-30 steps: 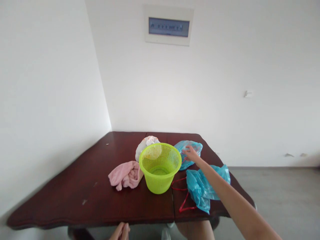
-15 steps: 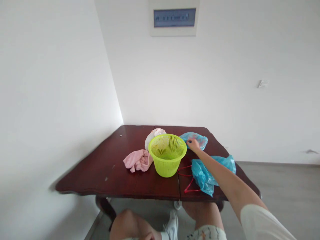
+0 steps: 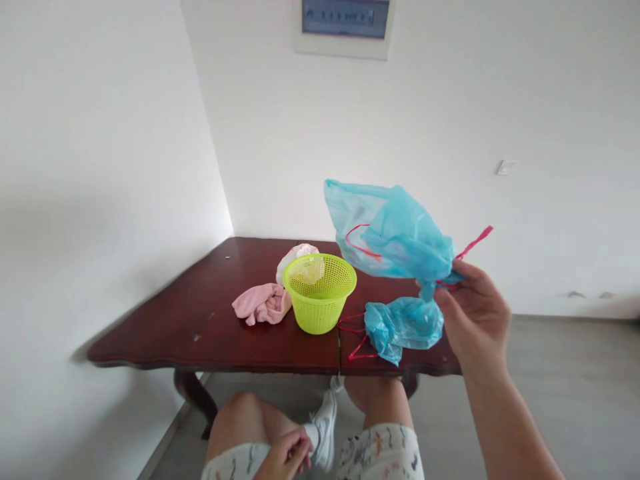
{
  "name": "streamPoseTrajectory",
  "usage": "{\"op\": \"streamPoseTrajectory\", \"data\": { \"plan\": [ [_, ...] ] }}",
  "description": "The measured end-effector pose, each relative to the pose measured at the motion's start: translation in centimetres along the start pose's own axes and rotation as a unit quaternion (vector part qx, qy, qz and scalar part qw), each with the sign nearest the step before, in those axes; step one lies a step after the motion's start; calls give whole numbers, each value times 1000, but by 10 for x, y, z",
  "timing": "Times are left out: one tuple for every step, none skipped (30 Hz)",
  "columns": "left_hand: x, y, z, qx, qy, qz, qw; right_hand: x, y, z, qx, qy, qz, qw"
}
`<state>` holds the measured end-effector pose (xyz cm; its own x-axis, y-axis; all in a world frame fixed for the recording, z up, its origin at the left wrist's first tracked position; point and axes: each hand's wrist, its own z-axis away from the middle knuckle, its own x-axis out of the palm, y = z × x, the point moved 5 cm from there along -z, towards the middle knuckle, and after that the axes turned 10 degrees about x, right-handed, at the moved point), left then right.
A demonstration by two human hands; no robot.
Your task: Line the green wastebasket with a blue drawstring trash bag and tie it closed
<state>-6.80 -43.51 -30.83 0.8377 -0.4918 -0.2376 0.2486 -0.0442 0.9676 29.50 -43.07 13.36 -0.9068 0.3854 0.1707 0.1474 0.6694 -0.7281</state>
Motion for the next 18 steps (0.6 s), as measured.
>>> {"op": "streamPoseTrajectory", "data": {
  "plan": [
    [1, 28, 0, 24, -4, 17, 1000, 1, -6, 27, 20, -14, 0, 1000],
    [2, 59, 0, 55, -14, 37, 998, 3, -8, 53, 42, -32, 0, 999],
    [3, 91, 1, 93, -22, 56, 994, 5, -8, 77, 63, -52, -1, 997],
    [3, 123, 4, 140, -20, 72, 987, 8, -5, 101, 88, -76, -4, 993],
    [4, 154, 8, 196, -18, 81, 977, 11, -1, 123, 120, -108, -7, 987],
    [4, 181, 13, 245, 4, 97, 965, 16, 4, 143, 153, -144, -10, 978],
    [5, 202, 18, 277, 28, 126, 952, 20, 9, 161, 186, -179, -9, 966],
    [5, 217, 22, 286, 64, 149, 944, 24, 13, 176, 216, -208, -1, 954],
    [8, 228, 25, 279, 83, 156, 944, 28, 17, 189, 239, -228, 13, 944],
    [11, 235, 27, 261, 95, 156, 948, 30, 20, 197, 257, -238, 31, 936],
    [16, 239, 27, 233, 97, 152, 956, 31, 22, 203, 271, -240, 49, 931],
    [21, 242, 26, 209, 96, 152, 961, 32, 24, 206, 283, -239, 64, 927],
    [25, 245, 25, 188, 92, 160, 965, 32, 25, 207, 293, -241, 74, 922],
    [29, 247, 23, 172, 88, 176, 965, 32, 27, 208, 303, -245, 80, 918],
    [32, 249, 22, 161, 84, 198, 963, 32, 29, 209, 310, -249, 86, 914],
    [35, 251, 21, 157, 79, 222, 959, 31, 31, 210, 314, -251, 95, 911],
    [37, 254, 20, 162, 73, 243, 954, 30, 33, 212, 312, -249, 107, 910],
    [38, 256, 20, 174, 69, 257, 948, 28, 35, 215, 307, -244, 121, 912]
  ]
}}
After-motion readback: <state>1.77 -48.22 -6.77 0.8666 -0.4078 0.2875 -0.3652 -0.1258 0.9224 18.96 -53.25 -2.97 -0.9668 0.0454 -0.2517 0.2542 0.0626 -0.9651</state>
